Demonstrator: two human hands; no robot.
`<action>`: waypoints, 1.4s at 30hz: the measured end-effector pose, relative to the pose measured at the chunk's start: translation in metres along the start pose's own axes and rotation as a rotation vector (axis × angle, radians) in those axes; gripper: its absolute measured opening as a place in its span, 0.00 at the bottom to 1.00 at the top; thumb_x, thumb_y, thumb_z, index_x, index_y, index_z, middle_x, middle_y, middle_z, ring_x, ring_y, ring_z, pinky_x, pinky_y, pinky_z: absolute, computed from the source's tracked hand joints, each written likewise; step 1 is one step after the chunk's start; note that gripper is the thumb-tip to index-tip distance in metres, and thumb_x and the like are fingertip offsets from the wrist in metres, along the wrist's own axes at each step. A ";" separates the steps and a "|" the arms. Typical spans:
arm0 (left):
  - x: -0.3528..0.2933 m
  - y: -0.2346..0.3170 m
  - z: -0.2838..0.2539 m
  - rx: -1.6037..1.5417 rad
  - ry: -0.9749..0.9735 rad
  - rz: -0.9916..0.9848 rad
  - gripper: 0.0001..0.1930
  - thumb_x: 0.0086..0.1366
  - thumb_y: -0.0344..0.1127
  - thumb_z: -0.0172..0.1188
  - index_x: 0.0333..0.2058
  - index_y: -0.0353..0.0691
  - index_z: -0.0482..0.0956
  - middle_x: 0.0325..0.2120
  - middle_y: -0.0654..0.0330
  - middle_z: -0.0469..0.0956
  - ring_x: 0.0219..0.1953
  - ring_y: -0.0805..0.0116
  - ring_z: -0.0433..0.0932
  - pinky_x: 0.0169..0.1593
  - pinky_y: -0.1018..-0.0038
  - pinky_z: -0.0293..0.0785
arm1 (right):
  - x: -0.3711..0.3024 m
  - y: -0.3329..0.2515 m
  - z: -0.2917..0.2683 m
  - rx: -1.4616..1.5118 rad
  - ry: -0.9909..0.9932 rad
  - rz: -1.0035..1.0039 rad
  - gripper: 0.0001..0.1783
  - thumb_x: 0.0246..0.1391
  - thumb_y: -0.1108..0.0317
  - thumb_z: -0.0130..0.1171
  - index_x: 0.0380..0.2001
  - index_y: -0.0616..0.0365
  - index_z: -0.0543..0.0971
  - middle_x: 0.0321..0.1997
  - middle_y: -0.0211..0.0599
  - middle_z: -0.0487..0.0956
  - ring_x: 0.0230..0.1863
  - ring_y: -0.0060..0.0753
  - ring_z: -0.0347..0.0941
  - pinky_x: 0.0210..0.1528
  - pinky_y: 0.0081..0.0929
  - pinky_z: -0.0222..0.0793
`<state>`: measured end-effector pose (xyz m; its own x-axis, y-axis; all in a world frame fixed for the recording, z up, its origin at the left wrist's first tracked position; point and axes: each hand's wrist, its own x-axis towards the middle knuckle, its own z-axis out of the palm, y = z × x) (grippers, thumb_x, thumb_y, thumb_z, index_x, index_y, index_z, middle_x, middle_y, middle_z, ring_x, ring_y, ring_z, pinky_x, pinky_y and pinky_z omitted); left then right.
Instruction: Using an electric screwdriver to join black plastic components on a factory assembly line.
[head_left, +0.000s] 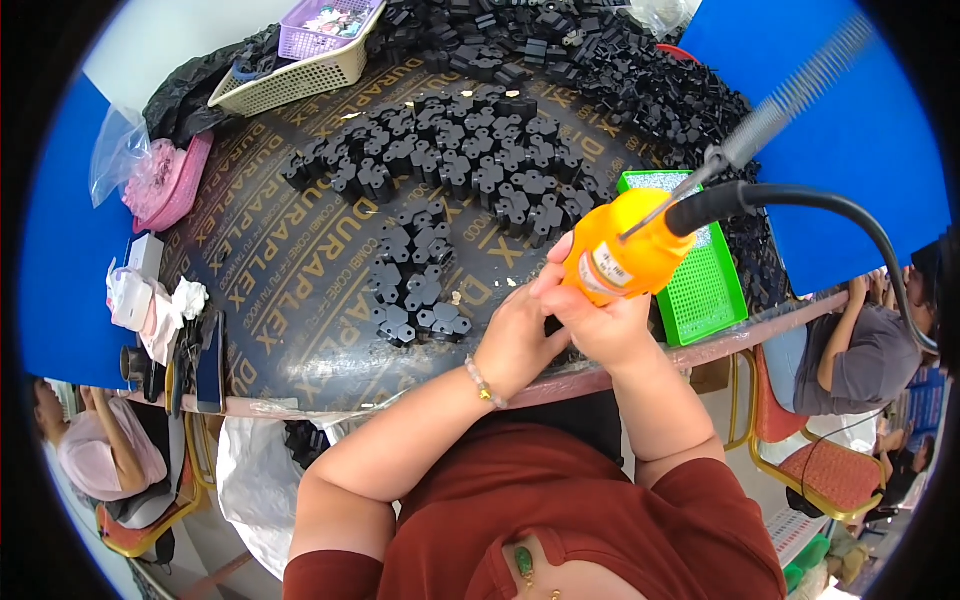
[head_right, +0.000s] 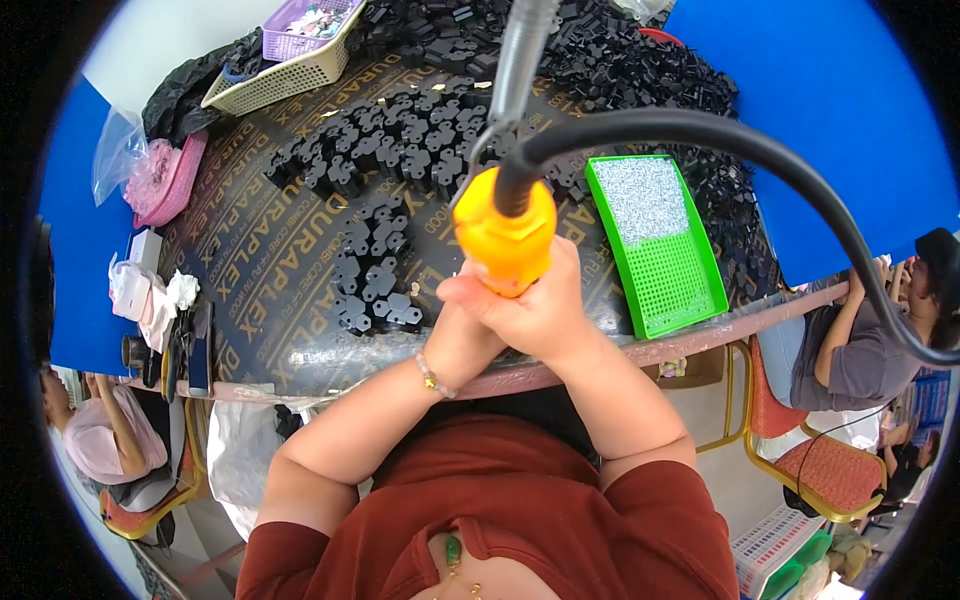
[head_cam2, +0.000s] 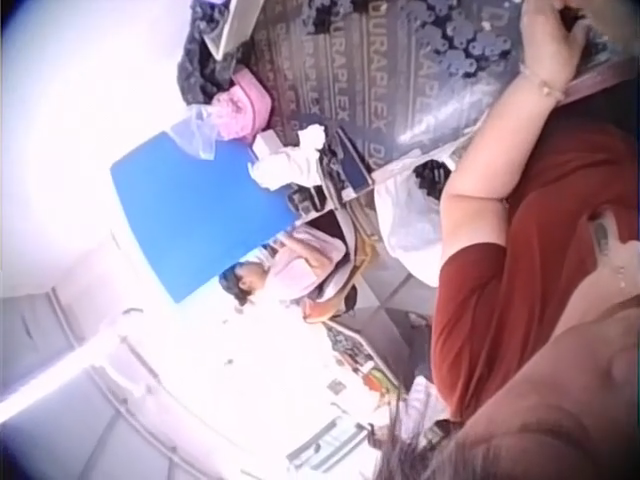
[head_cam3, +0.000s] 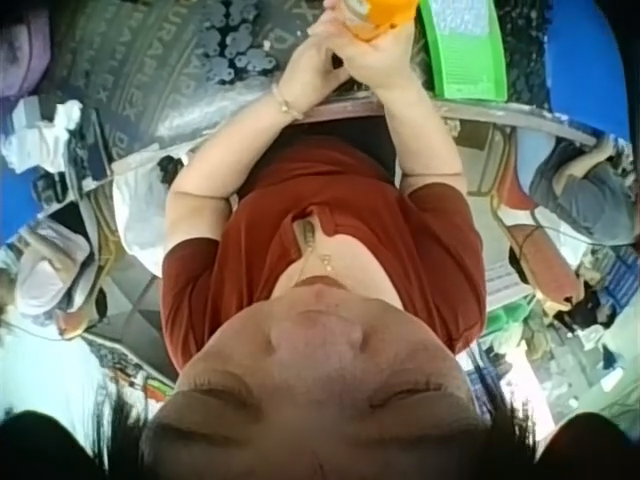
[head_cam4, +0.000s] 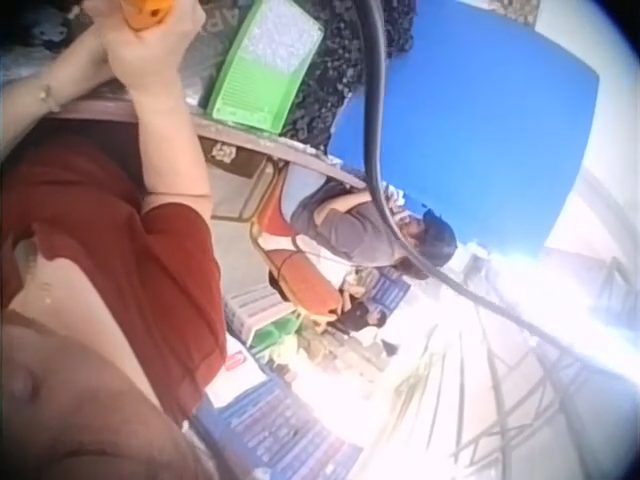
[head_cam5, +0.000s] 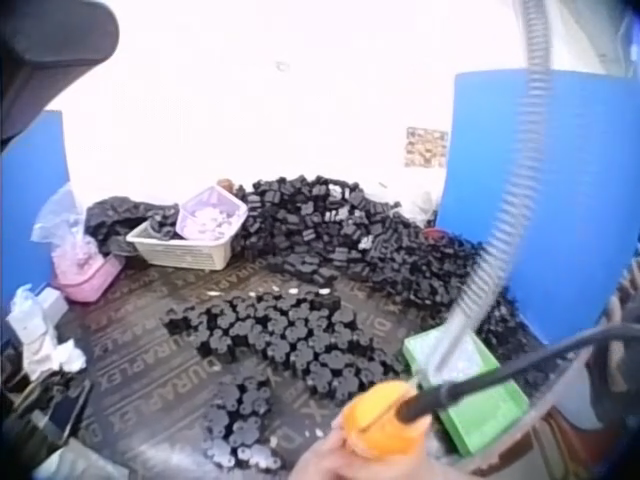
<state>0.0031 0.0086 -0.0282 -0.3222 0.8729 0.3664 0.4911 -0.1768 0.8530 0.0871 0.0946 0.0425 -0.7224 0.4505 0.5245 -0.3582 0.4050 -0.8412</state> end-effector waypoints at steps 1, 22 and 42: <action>-0.002 0.002 -0.001 0.001 0.003 0.001 0.19 0.46 0.27 0.66 0.39 0.35 0.72 0.35 0.50 0.75 0.42 0.48 0.74 0.46 0.60 0.71 | 0.000 0.000 0.001 0.059 0.037 0.017 0.23 0.50 0.65 0.66 0.43 0.65 0.68 0.28 0.35 0.77 0.30 0.23 0.74 0.33 0.19 0.71; -0.113 0.030 -0.198 1.027 0.302 -0.116 0.25 0.42 0.31 0.69 0.42 0.40 0.74 0.55 0.48 0.63 0.61 0.45 0.57 0.62 0.56 0.53 | -0.045 -0.055 -0.135 -0.014 0.435 -0.168 0.33 0.50 0.48 0.63 0.47 0.65 0.65 0.24 0.42 0.76 0.20 0.26 0.70 0.23 0.18 0.68; -0.018 0.063 -0.059 0.685 -0.195 0.140 0.27 0.42 0.28 0.66 0.46 0.40 0.74 0.41 0.55 0.76 0.46 0.55 0.74 0.56 0.60 0.64 | -0.064 -0.042 -0.144 0.034 0.533 -0.109 0.32 0.49 0.47 0.64 0.45 0.62 0.66 0.23 0.40 0.76 0.19 0.25 0.69 0.24 0.19 0.67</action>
<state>-0.0084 -0.0452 0.0409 -0.1005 0.9395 0.3276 0.9344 -0.0240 0.3554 0.2337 0.1632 0.0628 -0.2829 0.7519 0.5955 -0.4396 0.4502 -0.7772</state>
